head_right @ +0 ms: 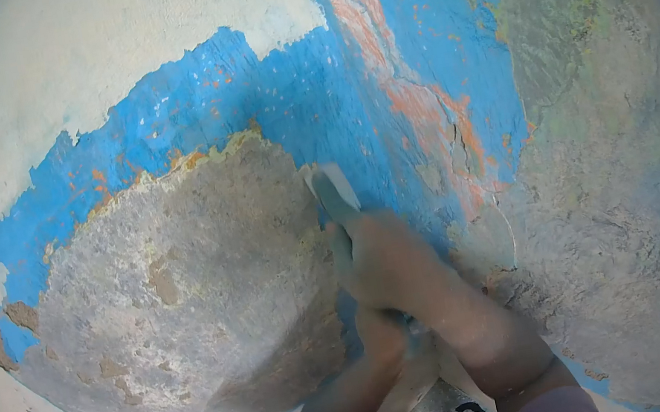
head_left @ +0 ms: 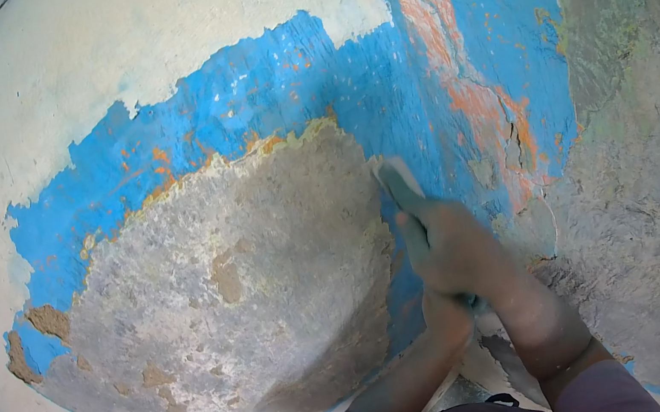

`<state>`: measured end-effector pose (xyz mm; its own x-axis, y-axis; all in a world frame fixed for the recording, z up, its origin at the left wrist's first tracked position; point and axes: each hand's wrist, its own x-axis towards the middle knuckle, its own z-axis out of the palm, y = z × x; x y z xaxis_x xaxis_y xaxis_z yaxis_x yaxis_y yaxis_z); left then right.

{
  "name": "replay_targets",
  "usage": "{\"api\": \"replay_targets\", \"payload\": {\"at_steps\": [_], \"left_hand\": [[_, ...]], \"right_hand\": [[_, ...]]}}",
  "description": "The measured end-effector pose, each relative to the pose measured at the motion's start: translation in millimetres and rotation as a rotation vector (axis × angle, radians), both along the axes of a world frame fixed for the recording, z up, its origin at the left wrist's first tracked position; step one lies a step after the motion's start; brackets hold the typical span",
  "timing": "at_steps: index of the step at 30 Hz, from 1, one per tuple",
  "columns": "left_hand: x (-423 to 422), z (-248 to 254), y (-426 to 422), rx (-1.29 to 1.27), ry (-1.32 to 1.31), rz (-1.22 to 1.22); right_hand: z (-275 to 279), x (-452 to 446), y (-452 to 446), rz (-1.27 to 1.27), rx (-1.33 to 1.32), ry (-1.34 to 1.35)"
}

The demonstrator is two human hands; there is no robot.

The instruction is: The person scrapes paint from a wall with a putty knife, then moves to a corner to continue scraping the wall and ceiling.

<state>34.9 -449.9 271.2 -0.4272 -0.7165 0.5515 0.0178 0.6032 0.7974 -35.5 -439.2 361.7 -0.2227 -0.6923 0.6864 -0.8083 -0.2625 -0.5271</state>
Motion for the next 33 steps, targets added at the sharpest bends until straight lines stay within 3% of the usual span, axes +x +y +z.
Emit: {"api": "replay_targets", "payload": {"at_steps": [1,5,7,8,10,11,13,17,18,19,20,22,26,28,29,31,33], "left_hand": [[0,-2,-2,-0.151,-0.1,0.097],[-12,-17,2,-0.093,-0.04,0.031],[-21,-17,12,0.526,0.545,-0.277],[-23,-13,11,0.522,0.547,-0.272],[-16,8,7,0.907,0.501,-0.218],[-12,7,2,0.911,0.501,-0.204],[-7,-2,-12,0.894,0.563,-0.524],[8,-14,-3,0.824,0.541,-0.489],[13,-9,5,0.667,0.478,-0.365],[18,-9,10,0.512,0.412,-0.243],[19,-14,5,0.517,0.403,-0.239],[20,-22,-11,-0.236,0.272,0.043],[47,-9,-5,-0.09,0.344,0.008],[58,-6,-9,-0.36,0.09,0.191],[61,-8,-6,-0.36,0.104,0.192],[65,-14,4,-0.072,0.35,-0.044],[71,-13,12,0.006,0.37,-0.079]], "right_hand": [[10,-1,1,0.015,0.041,-0.051],[-8,-8,1,0.053,0.007,-0.021],[-17,-10,-2,0.092,-0.027,-0.037],[-18,-11,-2,0.131,-0.052,-0.061],[-7,-10,-9,0.147,-0.067,-0.076],[-3,-10,-10,0.154,-0.086,-0.088],[-3,-12,-9,0.236,-0.106,-0.141],[-34,-15,1,0.424,-0.031,-0.378],[-43,-13,2,0.426,-0.028,-0.386],[-52,-10,4,0.564,-0.074,-0.613],[-57,-6,6,0.697,-0.123,-0.843],[-59,2,8,0.673,-0.127,-0.794],[-60,15,8,0.475,-0.096,-0.558],[-61,21,9,0.538,-0.047,-0.635],[-63,24,9,0.611,0.013,-0.723],[-65,30,8,0.622,-0.031,-0.758],[-62,35,8,0.635,-0.082,-0.807]]}}
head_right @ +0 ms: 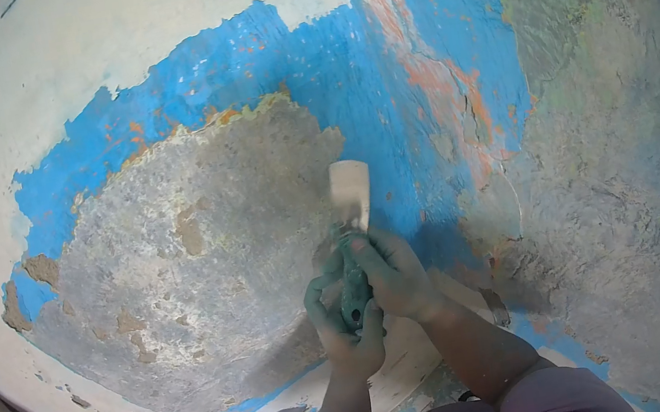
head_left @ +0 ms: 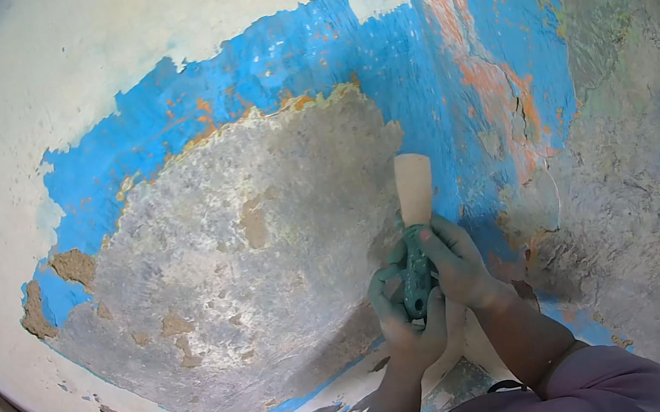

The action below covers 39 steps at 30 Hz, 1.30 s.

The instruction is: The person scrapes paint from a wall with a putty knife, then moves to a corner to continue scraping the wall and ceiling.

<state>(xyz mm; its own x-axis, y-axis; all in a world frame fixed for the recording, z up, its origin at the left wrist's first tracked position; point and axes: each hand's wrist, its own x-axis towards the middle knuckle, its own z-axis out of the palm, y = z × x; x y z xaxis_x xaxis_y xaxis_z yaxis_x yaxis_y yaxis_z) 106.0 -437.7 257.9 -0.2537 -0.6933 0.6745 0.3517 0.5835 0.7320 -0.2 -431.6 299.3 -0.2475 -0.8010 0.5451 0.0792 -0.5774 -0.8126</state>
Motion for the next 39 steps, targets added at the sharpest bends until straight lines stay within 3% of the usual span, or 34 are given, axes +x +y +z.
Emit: {"api": "replay_targets", "payload": {"at_steps": [2,5,6,7,8,10,13,15,19,21,24,26,29,34,36,39], "left_hand": [[3,-6,0,0.071,0.007,-0.053],[3,-11,-11,-0.161,0.054,0.011],[9,4,-13,-0.413,-0.178,0.168],[12,13,-14,-0.66,-0.41,0.324],[9,15,-15,-0.656,-0.41,0.306],[5,16,-14,-0.593,-0.311,0.049],[6,-9,-28,-0.401,-0.321,-0.033],[-10,-9,-46,-0.131,0.063,-0.308],[-39,42,-61,0.035,-0.086,-0.263],[-60,59,-60,0.395,-0.002,-0.543],[-84,72,-67,0.485,0.013,-0.637],[-93,70,-71,0.496,0.057,-0.664],[-103,66,-72,0.511,0.155,-0.708],[-116,82,-60,0.608,0.387,-0.679],[-115,72,-72,0.546,0.487,-0.992],[-120,64,-75,0.491,0.482,-1.001]], "right_hand": [[5,0,5,0.14,0.144,-0.256],[-6,-1,6,0.136,0.203,-0.232],[-9,1,9,0.12,0.199,-0.231],[-14,5,14,0.085,0.12,-0.051],[-20,7,19,0.051,0.049,0.126],[-17,1,30,0.008,0.156,0.03],[-6,-19,37,-0.069,0.23,-0.099],[-1,-32,39,-0.106,0.213,-0.138],[13,-43,38,-0.04,0.278,0.034],[15,-42,34,-0.06,0.237,0.074],[15,-41,25,-0.172,0.198,0.057],[12,-38,19,-0.48,-0.153,0.236],[3,-44,18,-0.527,-0.228,0.393],[19,-46,25,-0.559,-0.033,0.514],[23,-46,30,-0.539,0.084,0.501],[27,-47,35,-0.588,0.13,0.622]]}}
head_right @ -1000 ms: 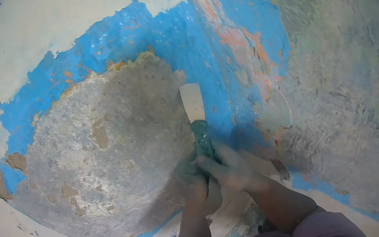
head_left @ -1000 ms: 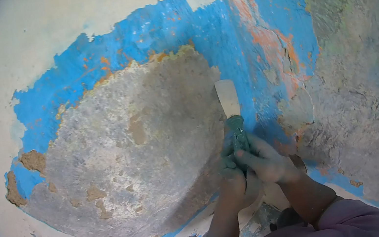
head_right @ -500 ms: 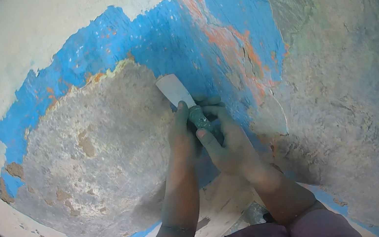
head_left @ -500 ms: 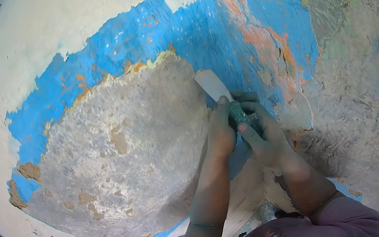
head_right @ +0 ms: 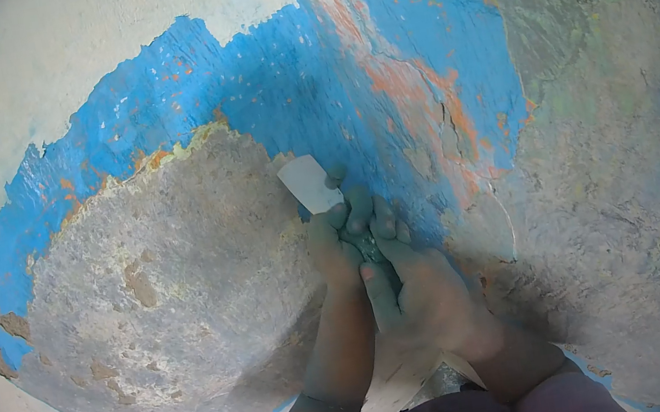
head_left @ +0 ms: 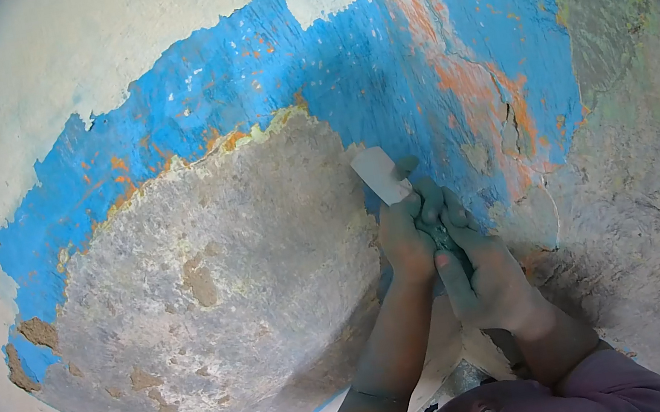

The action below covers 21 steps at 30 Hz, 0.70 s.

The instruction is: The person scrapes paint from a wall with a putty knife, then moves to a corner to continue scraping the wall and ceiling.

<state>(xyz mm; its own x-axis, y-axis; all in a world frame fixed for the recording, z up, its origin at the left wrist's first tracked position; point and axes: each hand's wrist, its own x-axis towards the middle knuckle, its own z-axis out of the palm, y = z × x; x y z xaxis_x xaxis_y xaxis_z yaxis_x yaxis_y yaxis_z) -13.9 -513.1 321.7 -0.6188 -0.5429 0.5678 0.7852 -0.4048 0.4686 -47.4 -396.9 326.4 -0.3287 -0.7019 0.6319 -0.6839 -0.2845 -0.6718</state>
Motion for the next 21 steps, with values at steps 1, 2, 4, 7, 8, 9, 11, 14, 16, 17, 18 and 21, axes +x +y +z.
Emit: {"api": "replay_targets", "payload": {"at_steps": [1,2,4,7,8,9,11,14,16,17,18,21], "left_hand": [[0,4,1,-0.005,0.004,-0.001],[0,8,4,0.061,0.036,-0.028],[-1,17,11,0.132,0.065,-0.06],[-4,17,15,0.169,0.092,-0.072],[-4,14,17,0.195,0.057,-0.053],[-4,15,18,0.216,0.022,-0.038],[-4,25,20,0.243,0.018,-0.055],[-11,31,23,0.285,0.016,-0.053],[-11,23,24,0.285,0.017,-0.044],[-10,13,20,0.252,-0.011,-0.058],[-9,12,19,0.217,-0.035,-0.074],[-9,19,20,0.225,-0.042,-0.082]], "right_hand": [[5,2,2,-0.009,0.042,-0.029],[10,4,4,-0.02,0.085,-0.059],[21,6,7,-0.016,0.053,-0.052],[15,1,8,-0.014,0.077,-0.051],[12,-1,7,-0.02,0.118,-0.056],[14,0,7,-0.027,0.114,-0.054],[19,2,6,-0.026,0.063,-0.036],[14,-12,7,-0.012,0.024,-0.037],[7,-9,9,-0.027,0.012,-0.03],[5,-8,8,-0.047,-0.017,-0.019],[2,-7,5,-0.052,-0.024,-0.014],[2,-9,1,-0.062,-0.138,0.058]]}}
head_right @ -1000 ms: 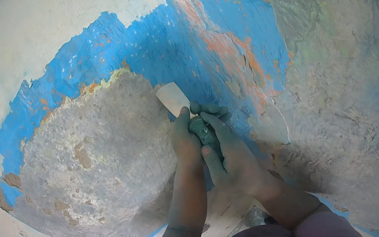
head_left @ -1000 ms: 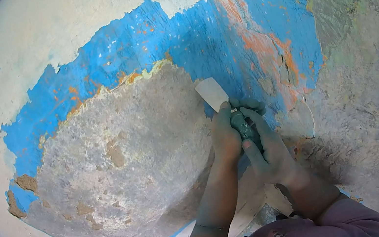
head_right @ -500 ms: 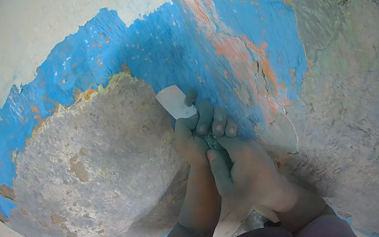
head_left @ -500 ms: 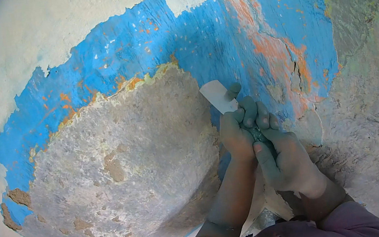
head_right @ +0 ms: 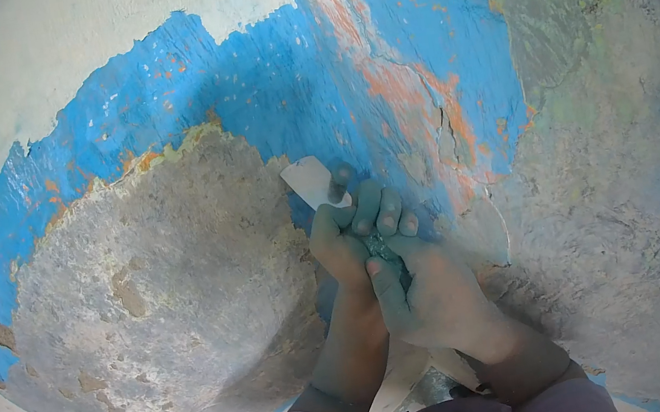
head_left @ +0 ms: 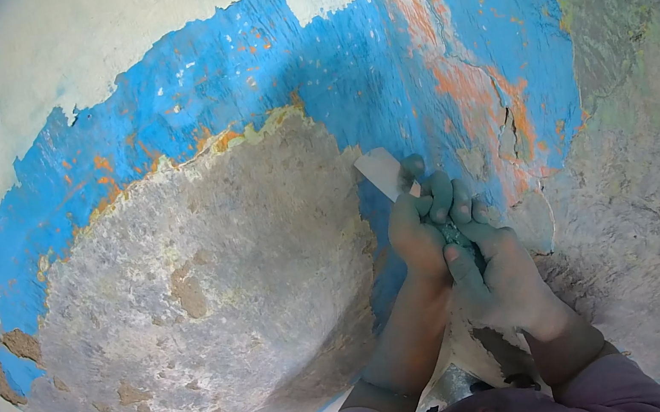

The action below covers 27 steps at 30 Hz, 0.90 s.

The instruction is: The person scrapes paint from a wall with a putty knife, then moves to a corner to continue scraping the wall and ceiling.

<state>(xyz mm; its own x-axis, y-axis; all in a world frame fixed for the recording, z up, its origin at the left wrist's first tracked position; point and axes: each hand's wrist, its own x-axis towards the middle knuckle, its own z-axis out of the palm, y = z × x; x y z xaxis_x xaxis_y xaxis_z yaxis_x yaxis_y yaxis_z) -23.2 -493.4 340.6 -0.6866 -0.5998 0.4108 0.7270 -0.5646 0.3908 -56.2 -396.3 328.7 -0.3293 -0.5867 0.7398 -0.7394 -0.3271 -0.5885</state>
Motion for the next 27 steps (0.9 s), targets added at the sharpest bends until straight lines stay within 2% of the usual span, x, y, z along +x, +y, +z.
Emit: {"api": "replay_targets", "payload": {"at_steps": [2,3,6,9,12,15,18,21,23,24,26,27], "left_hand": [[-4,1,2,0.002,0.019,0.009],[-6,0,3,-0.001,0.038,0.018],[-5,-17,-8,-0.087,0.05,-0.028],[2,-8,-12,-0.089,0.082,-0.077],[1,2,-6,-0.037,0.019,-0.004],[-2,-18,-7,-0.043,0.082,-0.037],[2,-8,-14,-0.05,0.095,-0.056],[5,22,-11,-0.044,0.056,-0.037],[5,-1,-9,-0.022,0.046,-0.047],[3,-8,-9,-0.001,0.039,-0.066],[1,-5,-14,-0.017,0.059,-0.068],[2,-4,-16,-0.019,0.061,-0.068]], "right_hand": [[6,0,8,0.0,0.171,-0.15],[2,-2,8,0.003,0.177,-0.151],[-15,-7,0,0.024,0.138,-0.081],[-12,1,-6,-0.011,0.083,-0.065],[1,3,0,0.0,0.1,-0.085],[-13,-4,-4,0.057,0.12,-0.091],[-10,-2,-11,0.046,-0.012,-0.009],[10,5,-8,0.034,0.069,-0.097],[7,2,-2,0.064,0.117,-0.112],[1,0,-4,0.063,0.113,-0.101],[-14,-4,-13,0.011,-0.074,0.112],[-7,-1,-13,0.007,-0.077,0.11]]}}
